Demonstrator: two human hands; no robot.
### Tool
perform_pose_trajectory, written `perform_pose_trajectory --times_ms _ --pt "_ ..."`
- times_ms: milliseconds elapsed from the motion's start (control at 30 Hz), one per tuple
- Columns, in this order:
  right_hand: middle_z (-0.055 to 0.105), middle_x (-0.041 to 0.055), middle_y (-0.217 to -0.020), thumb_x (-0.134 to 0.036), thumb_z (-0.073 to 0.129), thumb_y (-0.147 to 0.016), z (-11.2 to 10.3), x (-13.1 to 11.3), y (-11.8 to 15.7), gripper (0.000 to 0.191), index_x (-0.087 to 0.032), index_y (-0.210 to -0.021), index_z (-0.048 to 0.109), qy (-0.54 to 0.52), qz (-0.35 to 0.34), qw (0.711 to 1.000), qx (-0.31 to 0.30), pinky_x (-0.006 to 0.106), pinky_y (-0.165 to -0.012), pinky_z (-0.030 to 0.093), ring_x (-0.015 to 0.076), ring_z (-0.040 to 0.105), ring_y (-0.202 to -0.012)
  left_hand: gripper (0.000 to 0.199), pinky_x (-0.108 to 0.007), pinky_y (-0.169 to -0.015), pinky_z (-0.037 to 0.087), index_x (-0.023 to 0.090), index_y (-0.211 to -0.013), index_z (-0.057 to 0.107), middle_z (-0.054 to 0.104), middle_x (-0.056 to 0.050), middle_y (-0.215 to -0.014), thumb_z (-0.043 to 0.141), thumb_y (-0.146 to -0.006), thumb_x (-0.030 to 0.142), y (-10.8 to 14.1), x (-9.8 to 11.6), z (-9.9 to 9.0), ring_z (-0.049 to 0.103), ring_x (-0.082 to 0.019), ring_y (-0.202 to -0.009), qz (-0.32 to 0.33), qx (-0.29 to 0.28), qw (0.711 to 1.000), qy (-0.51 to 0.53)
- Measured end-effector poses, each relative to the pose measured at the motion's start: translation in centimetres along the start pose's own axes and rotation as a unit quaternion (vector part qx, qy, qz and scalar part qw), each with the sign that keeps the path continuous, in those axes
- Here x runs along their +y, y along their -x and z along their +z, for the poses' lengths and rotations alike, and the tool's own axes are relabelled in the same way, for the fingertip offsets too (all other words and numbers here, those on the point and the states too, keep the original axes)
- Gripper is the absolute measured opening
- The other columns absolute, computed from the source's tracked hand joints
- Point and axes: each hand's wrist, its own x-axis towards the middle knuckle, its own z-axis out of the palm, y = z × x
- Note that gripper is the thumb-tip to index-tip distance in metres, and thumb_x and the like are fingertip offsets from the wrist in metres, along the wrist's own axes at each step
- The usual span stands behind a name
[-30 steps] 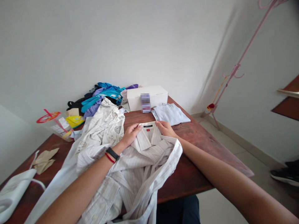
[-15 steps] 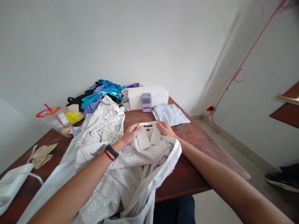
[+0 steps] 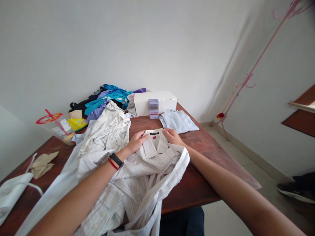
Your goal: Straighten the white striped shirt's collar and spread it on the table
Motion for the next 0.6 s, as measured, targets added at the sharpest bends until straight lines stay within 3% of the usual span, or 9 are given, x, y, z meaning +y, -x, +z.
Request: perform_pose_trajectory --times_ms 267,600 --pt "0.051 -0.0009 -0.064 -0.062 0.046 -0.093 0.09 0.21 -0.18 0.049 -0.021 -0.068 0.053 -0.001 -0.008 1.000 -0.001 0.029 -0.061 0.035 0.0165 0.046 -0.065 0.043 -0.031 -0.078 0.051 0.018 -0.094 0.072 0.074 -0.005 -0.091 0.070 -0.085 0.060 -0.04 0.35 0.08 0.067 -0.023 -0.086 0.010 0.002 1.000 -0.015" --pt "0.056 0.0004 -0.069 -0.058 0.045 -0.094 0.06 0.20 -0.19 0.046 -0.019 -0.073 0.059 0.008 -0.008 1.000 -0.011 0.030 -0.064 0.038 0.0177 0.050 -0.069 0.039 -0.031 -0.083 0.050 0.019 -0.099 0.073 0.075 -0.006 -0.096 0.068 -0.089 0.056 -0.22 -0.35 -0.31 0.067 -0.024 -0.091 0.023 0.003 0.998 -0.050"
